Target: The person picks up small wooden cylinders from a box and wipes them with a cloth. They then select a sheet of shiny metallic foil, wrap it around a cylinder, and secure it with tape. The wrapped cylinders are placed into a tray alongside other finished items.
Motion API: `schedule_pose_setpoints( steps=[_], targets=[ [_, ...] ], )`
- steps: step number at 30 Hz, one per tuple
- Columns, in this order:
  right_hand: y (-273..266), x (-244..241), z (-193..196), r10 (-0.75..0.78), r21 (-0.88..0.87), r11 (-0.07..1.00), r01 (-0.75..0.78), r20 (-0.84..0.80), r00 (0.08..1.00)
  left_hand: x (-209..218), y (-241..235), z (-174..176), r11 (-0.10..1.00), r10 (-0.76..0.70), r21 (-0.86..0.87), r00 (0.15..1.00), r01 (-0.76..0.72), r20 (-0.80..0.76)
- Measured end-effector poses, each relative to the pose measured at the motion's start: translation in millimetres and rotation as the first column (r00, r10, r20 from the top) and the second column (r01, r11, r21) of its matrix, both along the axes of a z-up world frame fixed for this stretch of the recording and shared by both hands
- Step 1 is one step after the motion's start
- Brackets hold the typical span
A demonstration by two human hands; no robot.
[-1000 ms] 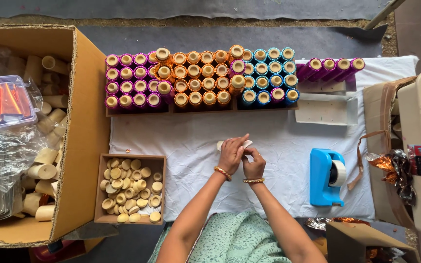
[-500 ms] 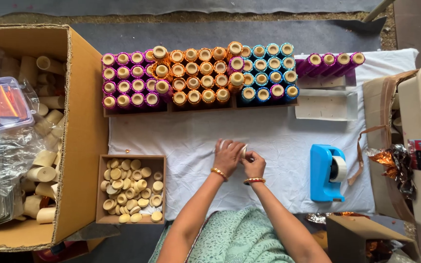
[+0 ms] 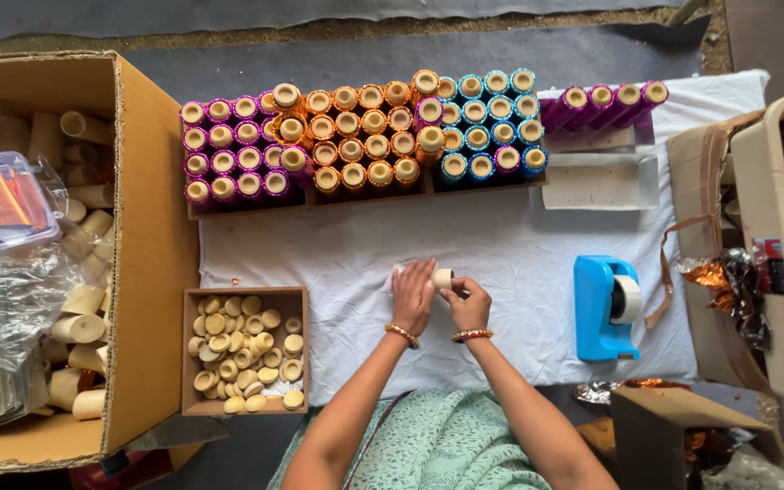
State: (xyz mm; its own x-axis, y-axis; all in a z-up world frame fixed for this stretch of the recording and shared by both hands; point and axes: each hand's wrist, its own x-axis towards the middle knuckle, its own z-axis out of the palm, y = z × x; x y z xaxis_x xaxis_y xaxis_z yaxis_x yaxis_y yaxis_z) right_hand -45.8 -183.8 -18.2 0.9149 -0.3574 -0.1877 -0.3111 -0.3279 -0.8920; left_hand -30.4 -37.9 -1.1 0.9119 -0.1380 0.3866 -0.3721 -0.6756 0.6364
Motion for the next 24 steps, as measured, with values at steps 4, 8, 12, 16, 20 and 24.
schedule_pose_setpoints(
  steps=[4, 8, 12, 16, 20, 24],
  targets=[
    [-4, 3, 1, -0.006, 0.072, 0.997, 0.001, 0.060, 0.998, 2, 30, 0, 0.920, -0.228, -0.357, 0.963, 0.164, -0.145],
    [-5, 3, -4, 0.019, 0.164, 0.986, -0.020, 0.008, 1.000, 17, 53, 18, 0.960, -0.167, 0.202, 0.975, 0.194, -0.144],
    [1, 2, -6, 0.031, 0.205, 0.978, -0.037, 0.029, 0.999, 28, 20, 25, 0.975, -0.161, 0.140, 0.983, 0.172, -0.084],
    [5, 4, 16, 0.062, -0.026, 0.998, -0.058, 0.204, 0.977, 38, -15, 26, 0.991, -0.108, 0.062, 0.980, 0.120, -0.166],
    [0, 2, 37, 0.307, -0.324, 0.928, -0.183, 0.387, 0.869, 47, 1, -5, 0.991, -0.048, 0.110, 0.964, 0.079, -0.260],
    [0, -11, 31, 0.227, -0.254, 0.953, -0.166, 0.232, 0.946, 27, 36, -2, 0.990, 0.040, 0.138, 0.999, -0.038, -0.015]
  ],
)
